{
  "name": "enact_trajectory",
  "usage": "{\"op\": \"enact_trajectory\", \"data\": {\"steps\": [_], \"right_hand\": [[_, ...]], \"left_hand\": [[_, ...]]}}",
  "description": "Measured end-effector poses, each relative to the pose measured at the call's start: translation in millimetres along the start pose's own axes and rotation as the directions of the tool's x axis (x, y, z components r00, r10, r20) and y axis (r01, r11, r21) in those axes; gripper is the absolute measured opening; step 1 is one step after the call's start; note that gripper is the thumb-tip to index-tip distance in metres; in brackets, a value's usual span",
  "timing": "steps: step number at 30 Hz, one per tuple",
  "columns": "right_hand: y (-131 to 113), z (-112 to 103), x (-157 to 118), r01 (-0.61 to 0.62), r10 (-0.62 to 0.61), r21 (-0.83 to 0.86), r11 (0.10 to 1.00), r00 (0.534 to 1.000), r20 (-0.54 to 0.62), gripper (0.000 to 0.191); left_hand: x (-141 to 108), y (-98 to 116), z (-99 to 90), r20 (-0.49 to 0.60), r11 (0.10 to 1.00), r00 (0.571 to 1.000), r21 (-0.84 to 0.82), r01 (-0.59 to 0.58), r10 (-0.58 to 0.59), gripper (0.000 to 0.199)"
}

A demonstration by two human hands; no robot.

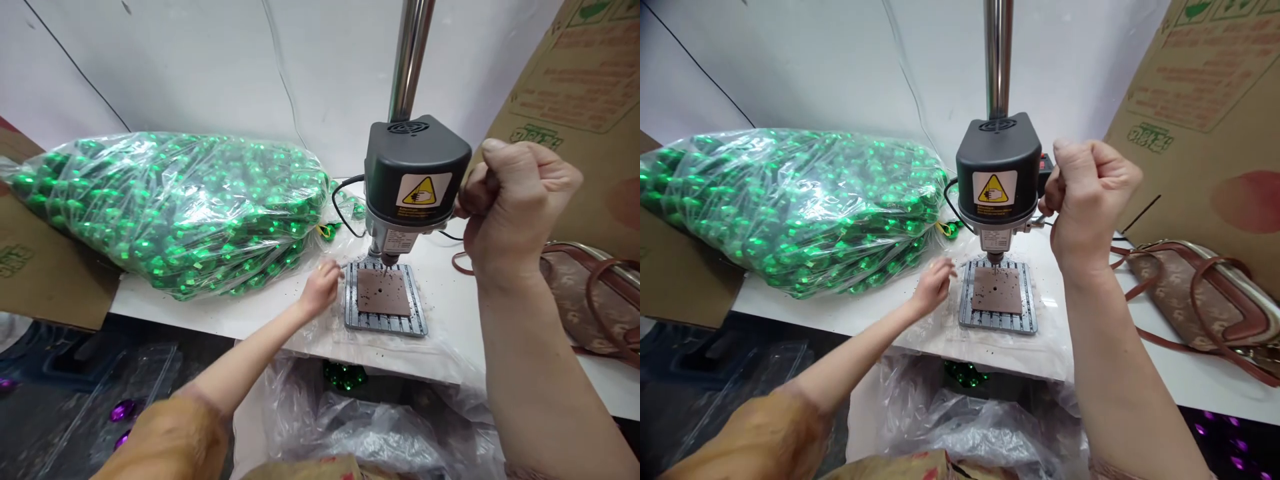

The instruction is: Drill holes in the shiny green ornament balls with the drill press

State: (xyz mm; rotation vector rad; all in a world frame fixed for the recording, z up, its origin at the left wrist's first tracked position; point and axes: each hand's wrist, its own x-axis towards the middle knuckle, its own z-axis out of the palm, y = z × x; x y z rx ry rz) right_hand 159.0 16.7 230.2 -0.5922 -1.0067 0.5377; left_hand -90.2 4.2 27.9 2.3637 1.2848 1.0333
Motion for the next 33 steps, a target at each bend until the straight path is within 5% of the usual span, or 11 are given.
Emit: {"op": "enact_trajectory", "data": {"steps": [4, 7, 13, 16, 18, 21, 24, 26, 29, 33], "right_hand": [[-0.2, 0.4, -1.3, -0.035, 0.034, -0.015, 0.999, 0.999, -0.016, 0.038], [-0.2, -0.6, -2.0, -0.038, 0.038, -0.031, 0.999, 0.999, 0.007, 0.038], [1.1, -3.4, -1.7, -0.053, 0.054, -0.047, 0.998, 0.998, 0.012, 0.041], [1.7, -3.1, -1.6, -0.065, 0.065, -0.035, 0.997, 0.998, 0.014, 0.042], [1.7, -2.2, -1.7, -0.071, 0.071, -0.016, 0.997, 0.997, 0.014, 0.042], [1.4, -1.1, -1.8, -0.078, 0.078, 0.010, 0.997, 0.997, 0.004, 0.040], [1.8, -1.2, -1.2, -0.067, 0.067, 0.012, 0.998, 0.998, -0.010, 0.039], [2.6, -1.9, -0.5, -0.059, 0.059, 0.010, 0.998, 0.998, -0.010, 0.040], [4.0, -3.1, 0.3, -0.059, 0.059, 0.016, 0.998, 0.998, 0.011, 0.042], [4.5, -4.8, 0.2, -0.059, 0.060, -0.021, 0.998, 0.997, 0.037, 0.046]], "left_hand": [[104.5, -36.6, 14.2, 0.024, 0.961, 0.963, 0.080, 0.265, -0.268, 0.018], [139.8, -56.0, 22.6, -0.009, 0.925, 0.931, 0.105, 0.364, -0.365, 0.016], [141.3, -60.8, 18.6, -0.008, 0.916, 0.918, 0.075, 0.395, -0.396, 0.006], [117.8, -46.5, 10.9, -0.036, 0.943, 0.943, -0.001, 0.332, -0.332, 0.017], [93.9, -32.8, 4.8, -0.122, 0.933, 0.939, -0.207, 0.293, -0.322, 0.025], [54.6, -8.4, -3.1, -0.144, 0.667, 0.858, -0.696, 0.267, -0.494, 0.037], [25.1, 16.0, -5.4, 0.117, 0.217, 0.784, -0.927, 0.307, -0.609, 0.038], [15.2, 28.6, -3.2, 0.251, 0.022, 0.751, -0.943, 0.333, -0.611, 0.032], [13.5, 40.0, 2.8, 0.316, -0.111, 0.706, -0.940, 0.321, -0.634, 0.023], [22.4, 46.0, 12.0, 0.298, -0.084, 0.728, -0.945, 0.316, -0.617, 0.033]]}}
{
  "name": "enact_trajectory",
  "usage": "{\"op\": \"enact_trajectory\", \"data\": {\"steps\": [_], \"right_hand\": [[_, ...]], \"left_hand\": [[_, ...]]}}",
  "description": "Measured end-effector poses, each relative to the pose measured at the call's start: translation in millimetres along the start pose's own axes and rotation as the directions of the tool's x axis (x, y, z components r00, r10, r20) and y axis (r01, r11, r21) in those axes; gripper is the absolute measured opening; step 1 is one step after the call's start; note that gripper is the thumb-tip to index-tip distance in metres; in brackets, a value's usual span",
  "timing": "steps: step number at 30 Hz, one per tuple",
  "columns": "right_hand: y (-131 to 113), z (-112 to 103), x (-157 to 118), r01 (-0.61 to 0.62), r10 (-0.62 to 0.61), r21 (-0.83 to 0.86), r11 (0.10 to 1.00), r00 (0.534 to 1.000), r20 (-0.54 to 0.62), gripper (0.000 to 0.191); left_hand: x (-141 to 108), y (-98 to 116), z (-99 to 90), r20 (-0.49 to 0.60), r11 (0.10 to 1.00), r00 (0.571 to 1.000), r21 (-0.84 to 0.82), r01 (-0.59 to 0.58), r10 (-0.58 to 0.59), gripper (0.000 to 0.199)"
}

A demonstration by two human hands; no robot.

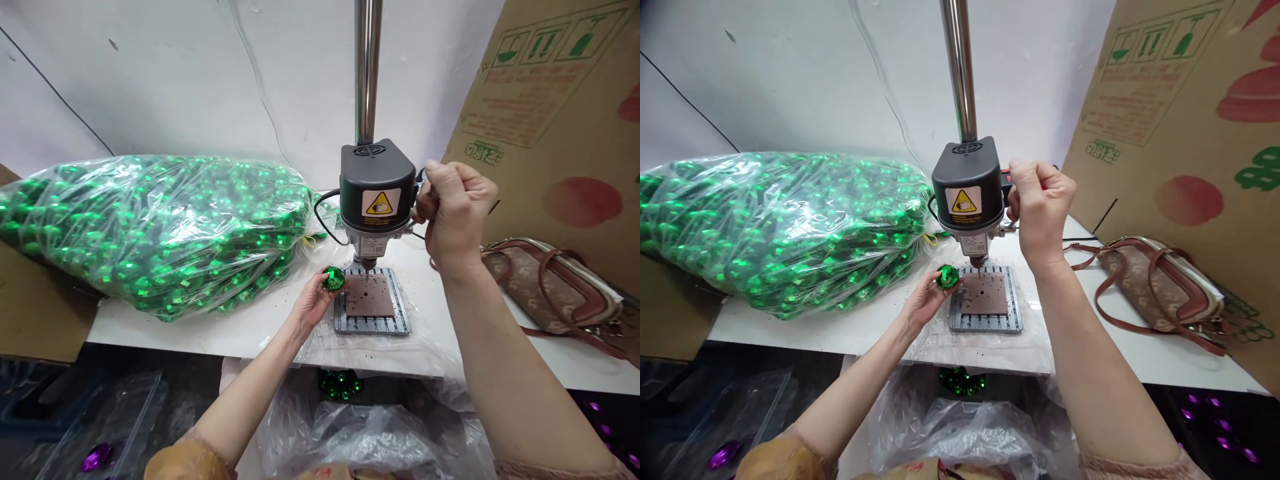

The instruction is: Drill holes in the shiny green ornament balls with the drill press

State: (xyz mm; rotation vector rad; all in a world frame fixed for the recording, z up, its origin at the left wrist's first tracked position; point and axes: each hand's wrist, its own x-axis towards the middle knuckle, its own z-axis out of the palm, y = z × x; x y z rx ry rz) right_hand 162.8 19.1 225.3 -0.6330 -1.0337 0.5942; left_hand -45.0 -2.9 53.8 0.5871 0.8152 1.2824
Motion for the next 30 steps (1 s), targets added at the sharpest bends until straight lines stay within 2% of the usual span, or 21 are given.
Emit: {"op": "enact_trajectory", "data": {"steps": [3, 7, 12, 17, 30], "right_hand": [[-0.3, -0.5, -0.4, -0.012, 0.012, -0.005, 1.000, 1.000, -0.010, 0.045], [-0.3, -0.1, -0.4, -0.022, 0.022, -0.004, 1.000, 1.000, -0.001, 0.045], [1.2, 0.3, 0.6, -0.011, 0.011, -0.006, 1.000, 1.000, 0.017, 0.046], [5.9, -1.3, 3.3, 0.004, -0.004, 0.008, 1.000, 1.000, 0.024, 0.047], [2.7, -0.2, 0.5, 0.014, -0.014, 0.013, 1.000, 1.000, 0.025, 0.050]], "left_hand": [[5.6, -7.2, 4.1, -0.010, 0.989, 0.996, 0.114, -0.089, 0.091, 0.046], [14.2, -21.3, 0.4, 0.002, 0.925, 0.976, 0.319, -0.206, 0.217, 0.058], [24.8, -35.6, -8.3, 0.092, 0.884, 0.972, 0.404, -0.234, 0.215, 0.056], [27.1, -41.8, -6.9, 0.176, 0.809, 0.962, 0.521, -0.273, 0.211, 0.056], [27.7, -42.0, -0.3, 0.360, 0.680, 0.901, 0.600, -0.422, 0.242, 0.056]]}}
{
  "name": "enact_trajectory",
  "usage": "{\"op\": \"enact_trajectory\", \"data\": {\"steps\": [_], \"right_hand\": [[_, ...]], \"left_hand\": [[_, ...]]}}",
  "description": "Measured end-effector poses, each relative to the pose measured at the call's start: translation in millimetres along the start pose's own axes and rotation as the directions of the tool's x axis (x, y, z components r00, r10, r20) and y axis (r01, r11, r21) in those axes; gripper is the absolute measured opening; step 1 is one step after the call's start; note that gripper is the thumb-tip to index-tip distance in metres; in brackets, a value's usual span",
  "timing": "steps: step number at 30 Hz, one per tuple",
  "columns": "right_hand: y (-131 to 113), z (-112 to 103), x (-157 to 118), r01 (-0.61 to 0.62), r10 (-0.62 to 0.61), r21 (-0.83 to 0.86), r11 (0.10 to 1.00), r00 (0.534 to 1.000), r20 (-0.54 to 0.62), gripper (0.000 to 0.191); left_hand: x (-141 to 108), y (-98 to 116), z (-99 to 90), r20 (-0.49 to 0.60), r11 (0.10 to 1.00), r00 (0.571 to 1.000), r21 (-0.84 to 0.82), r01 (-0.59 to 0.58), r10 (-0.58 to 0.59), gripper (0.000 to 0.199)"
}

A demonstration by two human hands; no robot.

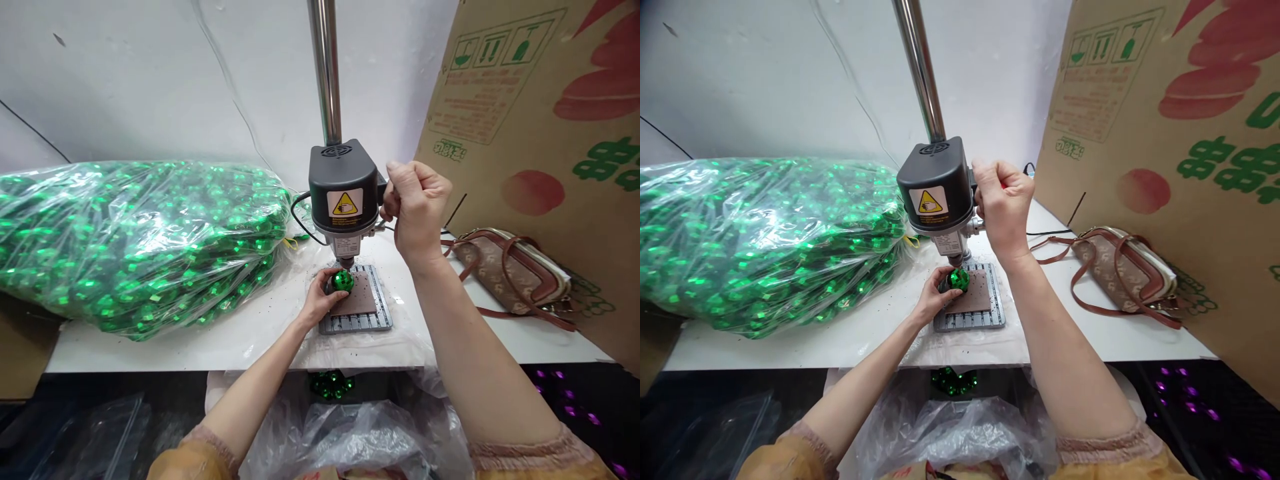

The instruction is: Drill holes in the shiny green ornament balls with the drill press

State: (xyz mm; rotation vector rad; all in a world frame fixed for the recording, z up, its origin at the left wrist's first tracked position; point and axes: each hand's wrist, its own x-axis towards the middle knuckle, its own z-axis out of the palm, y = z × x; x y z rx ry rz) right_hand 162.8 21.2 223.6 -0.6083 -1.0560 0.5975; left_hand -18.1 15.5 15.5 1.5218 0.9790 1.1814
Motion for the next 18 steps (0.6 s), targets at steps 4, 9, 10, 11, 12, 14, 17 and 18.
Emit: {"op": "enact_trajectory", "data": {"steps": [4, 9, 10, 11, 12, 14, 17, 18], "right_hand": [[0.0, -0.4, -0.3, 0.007, -0.006, -0.008, 1.000, 1.000, 0.012, 0.053], [-0.2, 0.1, -0.7, 0.026, -0.026, -0.025, 0.999, 1.000, 0.014, 0.054], [-0.6, 0.3, -0.8, 0.024, -0.024, -0.023, 0.999, 1.000, 0.014, 0.054], [-0.9, 0.5, -0.9, 0.023, -0.022, -0.022, 1.000, 1.000, 0.014, 0.054], [-1.3, 0.7, -0.9, 0.021, -0.020, -0.021, 1.000, 1.000, 0.014, 0.054], [-1.6, 0.9, -0.9, 0.012, -0.012, -0.019, 1.000, 1.000, 0.008, 0.054], [-0.8, 0.5, -0.6, -0.008, 0.008, -0.010, 1.000, 1.000, -0.002, 0.050], [-0.3, 0.3, -0.5, -0.011, 0.011, -0.004, 1.000, 1.000, -0.001, 0.049]], "left_hand": [[-5.6, 2.2, 0.0, -0.003, 0.994, 1.000, 0.111, -0.022, 0.022, 0.054], [-10.7, 3.8, 5.9, -0.028, 0.986, 1.000, 0.168, 0.014, -0.009, 0.051], [-10.6, 3.7, 7.6, -0.040, 0.989, 0.999, 0.149, 0.021, -0.015, 0.051], [-10.3, 3.4, 9.2, -0.059, 0.992, 0.998, 0.126, 0.028, -0.020, 0.052], [-9.8, 3.0, 10.5, -0.082, 0.994, 0.996, 0.105, 0.036, -0.028, 0.054], [-9.2, 2.2, 11.5, -0.107, 0.993, 0.993, 0.102, 0.053, -0.042, 0.058], [-10.0, 1.3, 10.2, -0.078, 0.985, 0.996, 0.166, 0.052, -0.039, 0.053], [-10.5, 1.3, 9.7, -0.062, 0.982, 0.998, 0.185, 0.045, -0.034, 0.051]]}}
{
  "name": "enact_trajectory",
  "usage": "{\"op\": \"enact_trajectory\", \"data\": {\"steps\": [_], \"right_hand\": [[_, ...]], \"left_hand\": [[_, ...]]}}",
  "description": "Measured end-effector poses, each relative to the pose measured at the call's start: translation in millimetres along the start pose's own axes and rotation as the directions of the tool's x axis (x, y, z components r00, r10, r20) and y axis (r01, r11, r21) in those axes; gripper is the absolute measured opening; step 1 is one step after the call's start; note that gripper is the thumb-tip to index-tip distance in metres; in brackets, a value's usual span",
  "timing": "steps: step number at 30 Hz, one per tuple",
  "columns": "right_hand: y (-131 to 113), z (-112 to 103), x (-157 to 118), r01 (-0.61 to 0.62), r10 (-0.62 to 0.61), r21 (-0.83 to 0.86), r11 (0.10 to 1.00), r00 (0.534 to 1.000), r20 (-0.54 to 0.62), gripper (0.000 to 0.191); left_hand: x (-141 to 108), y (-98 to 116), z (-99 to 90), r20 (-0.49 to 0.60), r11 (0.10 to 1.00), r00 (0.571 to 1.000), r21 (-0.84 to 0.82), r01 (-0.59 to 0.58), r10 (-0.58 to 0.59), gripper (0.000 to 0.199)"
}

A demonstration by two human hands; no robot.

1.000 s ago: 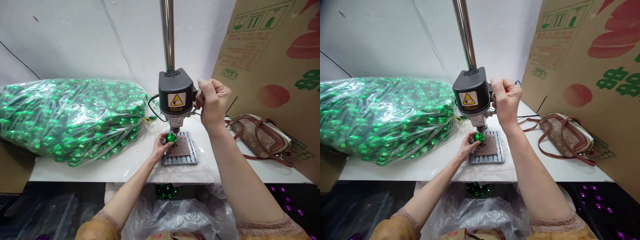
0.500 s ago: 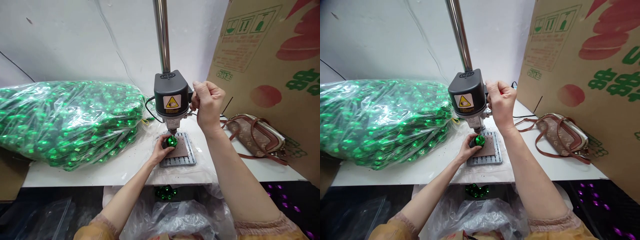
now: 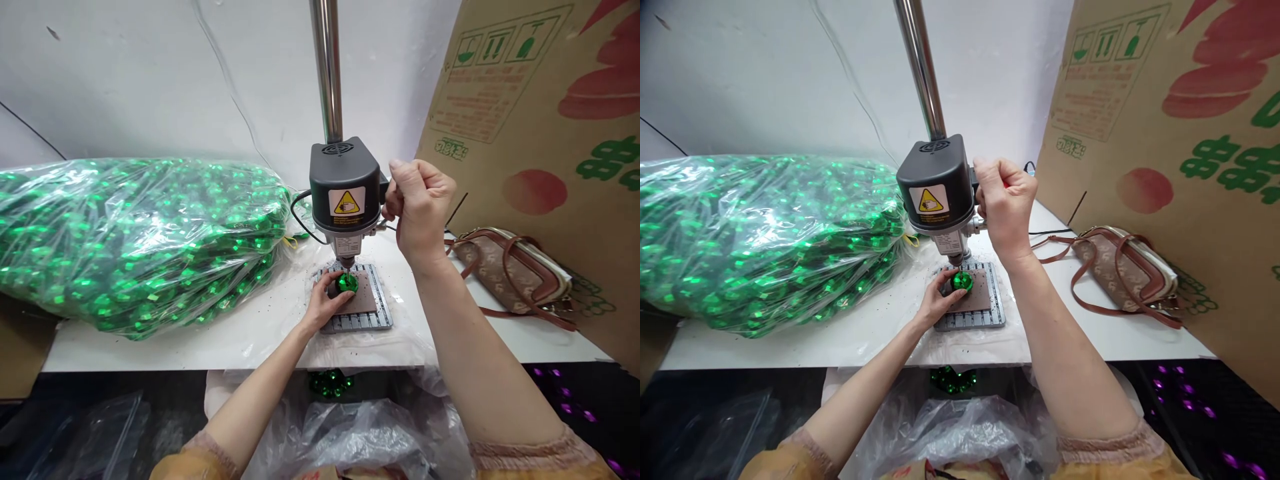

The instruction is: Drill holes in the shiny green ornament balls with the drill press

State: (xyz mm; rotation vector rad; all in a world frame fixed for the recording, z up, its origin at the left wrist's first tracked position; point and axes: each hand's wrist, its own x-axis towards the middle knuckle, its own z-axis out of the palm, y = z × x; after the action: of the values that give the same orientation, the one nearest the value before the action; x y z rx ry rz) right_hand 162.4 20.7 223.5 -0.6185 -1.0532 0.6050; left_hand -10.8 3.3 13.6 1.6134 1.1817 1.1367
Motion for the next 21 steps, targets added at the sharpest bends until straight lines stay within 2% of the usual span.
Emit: {"op": "enact_trajectory", "data": {"steps": [10, 15, 21], "right_hand": [[-1.1, -4.4, -2.5, 0.030, -0.029, -0.031, 0.999, 0.999, 0.046, 0.052], [-1.9, -5.0, -8.7, 0.056, -0.056, 0.000, 0.998, 0.998, 0.008, 0.048], [1.9, -9.6, -30.2, 0.153, -0.153, -0.014, 0.988, 0.988, -0.032, 0.050]], "left_hand": [[-4.7, 6.4, 2.9, 0.036, 0.999, 0.999, 0.044, -0.010, 0.008, 0.048], [-5.7, 6.2, 3.1, 0.058, 0.996, 0.998, 0.086, 0.005, -0.010, 0.049], [-5.3, 5.5, 3.9, 0.058, 0.997, 0.998, 0.080, 0.007, -0.011, 0.050]]}}
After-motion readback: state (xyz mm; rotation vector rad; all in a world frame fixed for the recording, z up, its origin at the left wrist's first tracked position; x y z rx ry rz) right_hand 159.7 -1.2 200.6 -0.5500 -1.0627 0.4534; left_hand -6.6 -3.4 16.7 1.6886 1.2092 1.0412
